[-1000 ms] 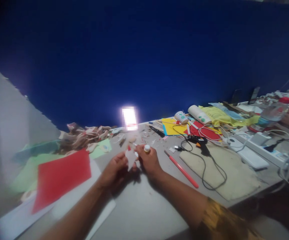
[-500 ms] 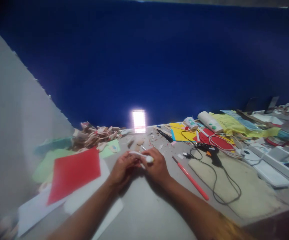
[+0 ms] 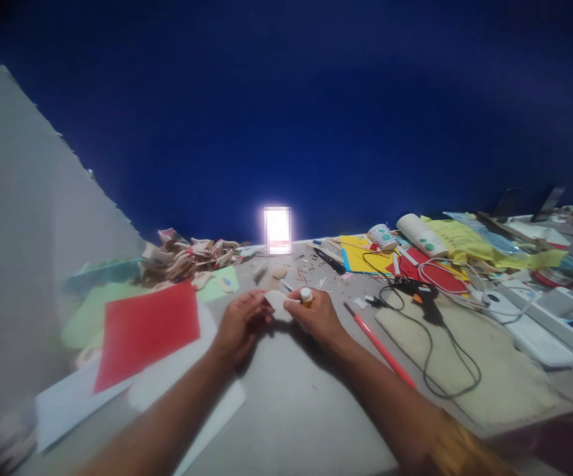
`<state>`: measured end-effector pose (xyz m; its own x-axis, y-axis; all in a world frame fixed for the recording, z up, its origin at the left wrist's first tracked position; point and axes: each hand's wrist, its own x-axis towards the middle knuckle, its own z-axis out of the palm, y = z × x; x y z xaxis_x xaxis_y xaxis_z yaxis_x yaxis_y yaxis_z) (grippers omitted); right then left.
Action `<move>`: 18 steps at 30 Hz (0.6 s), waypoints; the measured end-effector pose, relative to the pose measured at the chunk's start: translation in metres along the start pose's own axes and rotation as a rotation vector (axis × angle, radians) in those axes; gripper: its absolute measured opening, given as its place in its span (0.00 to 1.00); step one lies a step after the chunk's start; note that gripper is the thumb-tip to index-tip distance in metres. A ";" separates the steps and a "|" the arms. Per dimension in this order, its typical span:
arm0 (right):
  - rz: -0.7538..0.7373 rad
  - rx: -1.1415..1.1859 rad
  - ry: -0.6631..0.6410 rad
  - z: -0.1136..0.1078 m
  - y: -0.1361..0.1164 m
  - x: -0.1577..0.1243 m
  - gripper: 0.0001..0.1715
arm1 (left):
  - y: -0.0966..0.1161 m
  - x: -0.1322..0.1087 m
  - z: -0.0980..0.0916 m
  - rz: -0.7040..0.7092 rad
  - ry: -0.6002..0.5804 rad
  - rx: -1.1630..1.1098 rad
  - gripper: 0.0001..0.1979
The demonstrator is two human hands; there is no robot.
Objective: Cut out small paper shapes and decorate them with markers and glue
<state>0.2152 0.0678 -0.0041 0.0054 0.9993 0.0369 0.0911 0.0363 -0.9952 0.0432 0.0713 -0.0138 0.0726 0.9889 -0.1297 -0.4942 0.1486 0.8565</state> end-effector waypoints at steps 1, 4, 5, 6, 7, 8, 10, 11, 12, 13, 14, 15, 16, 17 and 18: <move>0.002 -0.016 -0.001 0.000 0.001 0.000 0.13 | -0.001 0.001 -0.001 -0.002 0.017 0.010 0.17; -0.033 -0.065 -0.015 0.002 0.002 0.000 0.11 | -0.003 0.002 -0.003 -0.017 0.067 0.049 0.15; -0.058 -0.081 -0.019 0.003 0.002 -0.001 0.10 | -0.003 0.002 -0.003 -0.022 0.080 0.058 0.15; -0.082 -0.095 -0.021 0.003 0.002 -0.002 0.10 | -0.003 0.002 -0.003 -0.027 0.089 0.063 0.16; -0.104 -0.107 -0.023 0.004 0.001 -0.002 0.09 | -0.003 0.002 -0.003 -0.033 0.092 0.064 0.16; -0.119 -0.113 -0.024 0.005 0.001 -0.003 0.08 | -0.003 0.001 -0.003 -0.038 0.088 0.059 0.17; -0.126 -0.106 -0.016 0.004 0.000 -0.002 0.08 | -0.001 0.001 -0.002 -0.046 0.070 0.041 0.19; -0.117 -0.093 -0.006 0.004 0.000 -0.001 0.08 | -0.001 0.001 -0.001 -0.050 0.060 0.028 0.20; -0.101 -0.073 0.006 0.003 0.001 0.000 0.09 | -0.001 0.001 -0.001 -0.055 0.051 0.017 0.21; -0.082 -0.045 0.020 0.002 0.002 0.002 0.10 | -0.001 0.001 -0.001 -0.064 0.045 0.015 0.22; -0.063 -0.013 0.035 0.001 0.004 0.004 0.11 | -0.002 0.001 -0.001 -0.077 0.040 0.026 0.22; -0.045 0.020 0.049 0.000 0.005 0.005 0.12 | -0.003 0.002 -0.002 -0.089 0.041 0.045 0.21; -0.031 0.053 0.060 -0.002 0.007 0.007 0.13 | -0.004 0.003 -0.003 -0.093 0.046 0.067 0.20; -0.020 0.089 0.072 -0.003 0.008 0.009 0.14 | -0.005 0.004 -0.005 -0.088 0.057 0.087 0.19; -0.012 0.125 0.088 -0.005 0.009 0.011 0.14 | -0.005 0.005 -0.006 -0.075 0.078 0.099 0.18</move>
<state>0.2209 0.0790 -0.0123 0.0924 0.9944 0.0511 -0.0326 0.0543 -0.9980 0.0409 0.0757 -0.0222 0.0372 0.9724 -0.2304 -0.4019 0.2257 0.8874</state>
